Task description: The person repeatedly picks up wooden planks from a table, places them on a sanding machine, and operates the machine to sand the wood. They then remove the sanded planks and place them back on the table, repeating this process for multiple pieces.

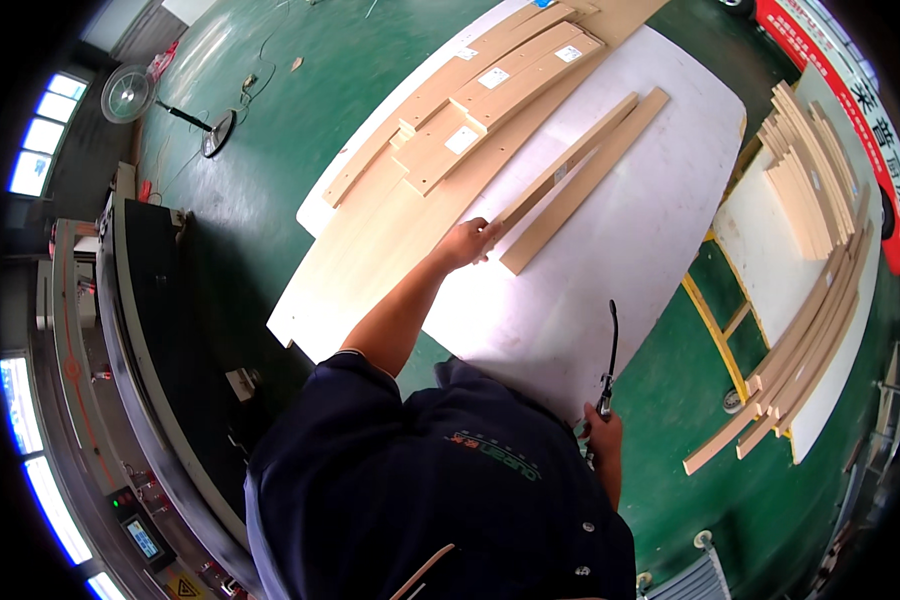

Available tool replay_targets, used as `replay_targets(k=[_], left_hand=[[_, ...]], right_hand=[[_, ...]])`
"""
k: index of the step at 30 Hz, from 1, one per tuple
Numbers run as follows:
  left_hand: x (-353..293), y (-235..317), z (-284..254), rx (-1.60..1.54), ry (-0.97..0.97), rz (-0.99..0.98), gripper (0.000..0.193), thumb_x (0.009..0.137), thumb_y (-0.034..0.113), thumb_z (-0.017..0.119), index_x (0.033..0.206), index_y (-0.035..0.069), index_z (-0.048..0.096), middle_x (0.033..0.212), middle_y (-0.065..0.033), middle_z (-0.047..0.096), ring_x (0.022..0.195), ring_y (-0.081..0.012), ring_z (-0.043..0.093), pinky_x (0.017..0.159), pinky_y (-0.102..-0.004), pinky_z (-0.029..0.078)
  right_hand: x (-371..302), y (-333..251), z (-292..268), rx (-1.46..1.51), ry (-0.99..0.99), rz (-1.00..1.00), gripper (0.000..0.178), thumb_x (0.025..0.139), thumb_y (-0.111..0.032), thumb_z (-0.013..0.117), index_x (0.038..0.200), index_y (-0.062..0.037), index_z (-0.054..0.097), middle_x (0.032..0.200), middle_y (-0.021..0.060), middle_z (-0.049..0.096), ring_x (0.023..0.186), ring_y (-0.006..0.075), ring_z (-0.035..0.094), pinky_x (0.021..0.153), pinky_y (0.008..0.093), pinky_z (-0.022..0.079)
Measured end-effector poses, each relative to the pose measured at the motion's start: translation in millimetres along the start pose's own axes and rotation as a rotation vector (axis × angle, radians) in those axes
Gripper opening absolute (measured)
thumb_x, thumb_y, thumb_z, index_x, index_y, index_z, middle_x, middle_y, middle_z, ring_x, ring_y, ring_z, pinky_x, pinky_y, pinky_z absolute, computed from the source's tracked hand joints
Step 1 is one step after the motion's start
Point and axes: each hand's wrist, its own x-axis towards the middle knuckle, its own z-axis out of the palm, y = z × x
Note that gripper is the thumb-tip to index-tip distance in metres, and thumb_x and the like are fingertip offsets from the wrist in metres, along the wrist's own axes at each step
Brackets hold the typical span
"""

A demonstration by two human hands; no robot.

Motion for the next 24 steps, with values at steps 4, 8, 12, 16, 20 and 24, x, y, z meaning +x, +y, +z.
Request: replay_targets(k=[4, 8, 12, 16, 20, 24], left_hand=[[-1.5, -6.3, -0.9, 0.512, 0.311, 0.163, 0.051, 0.103, 0.052, 0.050, 0.113, 0.003, 0.061, 0.100, -0.0211, 0.072, 0.090, -0.0359, 0.071, 0.074, -0.0470, 0.055], [-4.2, -16.5, 14.0, 0.685, 0.362, 0.155, 0.049, 0.101, 0.053, 0.053, 0.110, 0.004, 0.057, 0.103, -0.0214, 0.070, 0.094, -0.0408, 0.068, 0.078, -0.0505, 0.054], [-11.7, -21.8, 31.2, 0.808, 0.418, 0.192, 0.051, 0.100, 0.053, 0.054, 0.111, 0.004, 0.056, 0.102, -0.0183, 0.068, 0.096, -0.0370, 0.068, 0.079, -0.0479, 0.055], [-17.0, -17.0, 37.9, 0.814, 0.437, 0.185, 0.048, 0.099, 0.050, 0.057, 0.109, 0.003, 0.056, 0.102, -0.0174, 0.067, 0.096, -0.0348, 0.068, 0.077, -0.0462, 0.056], [-21.8, -7.2, 33.3, 0.779, 0.354, 0.132, 0.042, 0.101, 0.044, 0.055, 0.107, 0.002, 0.055, 0.101, -0.0194, 0.068, 0.090, -0.0368, 0.069, 0.075, -0.0476, 0.056], [-8.2, -12.0, 29.5, 0.736, 0.319, 0.122, 0.027, 0.100, 0.027, 0.050, 0.106, 0.001, 0.055, 0.100, -0.0204, 0.069, 0.082, -0.0385, 0.070, 0.073, -0.0489, 0.056]], right_hand=[[1.0, 2.8, 0.6, -0.009, -0.005, 0.002, 0.037, 0.090, -0.034, 0.076, 0.074, -0.0073, 0.056, 0.060, 0.0025, 0.056, 0.046, 0.0150, 0.056, 0.042, 0.0303, 0.041], [3.1, 4.1, 2.3, -0.022, 0.003, 0.010, 0.037, 0.090, -0.034, 0.076, 0.075, -0.0073, 0.056, 0.060, 0.0023, 0.056, 0.046, 0.0149, 0.057, 0.042, 0.0304, 0.040], [1.9, -2.9, 3.8, -0.029, -0.013, 0.032, 0.033, 0.091, -0.030, 0.076, 0.078, -0.0065, 0.057, 0.062, 0.0021, 0.056, 0.046, 0.0136, 0.055, 0.043, 0.0294, 0.043], [-3.3, -10.9, 7.0, -0.035, -0.018, 0.090, 0.032, 0.092, -0.028, 0.076, 0.079, -0.0068, 0.056, 0.062, 0.0017, 0.055, 0.047, 0.0129, 0.054, 0.043, 0.0285, 0.043], [-5.8, -17.1, 9.2, -0.048, -0.026, 0.100, 0.032, 0.092, -0.028, 0.076, 0.079, -0.0075, 0.055, 0.061, 0.0012, 0.055, 0.046, 0.0131, 0.054, 0.043, 0.0284, 0.041], [-4.8, -18.8, 11.6, -0.039, -0.036, 0.104, 0.032, 0.091, -0.028, 0.077, 0.079, -0.0082, 0.054, 0.061, 0.0009, 0.055, 0.046, 0.0132, 0.054, 0.043, 0.0286, 0.042]])
